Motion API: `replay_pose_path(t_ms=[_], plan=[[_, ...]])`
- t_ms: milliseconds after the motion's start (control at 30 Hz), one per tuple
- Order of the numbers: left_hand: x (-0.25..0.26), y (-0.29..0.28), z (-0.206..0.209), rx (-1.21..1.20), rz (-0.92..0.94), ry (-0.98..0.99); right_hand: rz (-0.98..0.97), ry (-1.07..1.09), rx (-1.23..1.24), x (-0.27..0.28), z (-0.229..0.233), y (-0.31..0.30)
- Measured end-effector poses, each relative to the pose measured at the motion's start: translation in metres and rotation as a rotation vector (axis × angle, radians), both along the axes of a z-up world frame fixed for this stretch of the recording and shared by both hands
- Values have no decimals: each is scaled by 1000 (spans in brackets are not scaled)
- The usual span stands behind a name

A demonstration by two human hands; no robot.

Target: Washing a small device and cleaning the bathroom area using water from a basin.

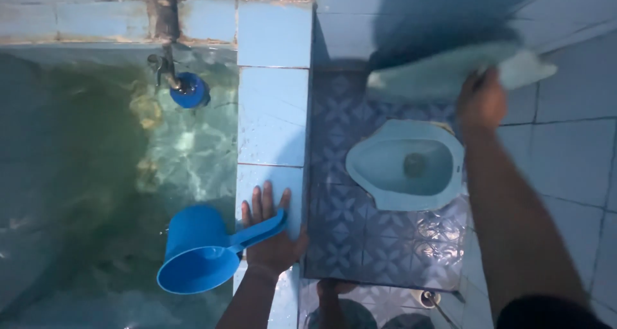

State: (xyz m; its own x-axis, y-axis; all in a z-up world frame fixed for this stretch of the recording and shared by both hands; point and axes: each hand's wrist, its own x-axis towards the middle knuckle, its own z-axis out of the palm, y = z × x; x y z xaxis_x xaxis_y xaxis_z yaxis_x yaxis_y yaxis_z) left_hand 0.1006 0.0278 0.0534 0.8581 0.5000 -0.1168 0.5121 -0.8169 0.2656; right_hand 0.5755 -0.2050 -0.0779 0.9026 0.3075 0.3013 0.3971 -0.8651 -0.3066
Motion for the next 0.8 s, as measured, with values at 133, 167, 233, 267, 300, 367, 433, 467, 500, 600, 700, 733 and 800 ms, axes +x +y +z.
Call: replay_pose_path(t_ms=[133, 167, 233, 267, 300, 367, 433, 467, 500, 600, 700, 733, 800], plan=[[-3, -2, -1, 35, -12, 4, -9, -41, 139, -118, 18, -73], [-5, -4, -2, 59, -11, -37, -74, 31, 112, -138, 10, -105], [-2, -2, 0, 59, -15, -45, -61, 38, 188, -179, 48, -135], [-1, -2, 2, 64, -9, -48, -37, 50, 268, -202, 68, -150], [2, -1, 5, 56, -25, -53, -53, 43, 262, -212, 77, -162], [5, -2, 12, 23, 7, 54, -259, 285, 125, -231, 96, -186], [4, -3, 13, 18, -2, 33, -283, 230, 63, -241, 93, -206], [4, -3, 13, 23, 5, 14, -290, 179, 8, -245, 90, -215], [3, -4, 13, 20, -7, 11, -302, 175, 6, -247, 88, -219], [2, -6, 12, 48, -4, -30, -325, 216, -179, -255, 87, -222], [1, -6, 11, 72, 3, -31, -367, 251, -178, -269, 86, -217], [-1, -5, 9, 79, -3, -38, -381, 229, -216, -275, 83, -220], [-2, -6, 9, 85, -12, -46, -398, 206, -255, -286, 80, -223]])
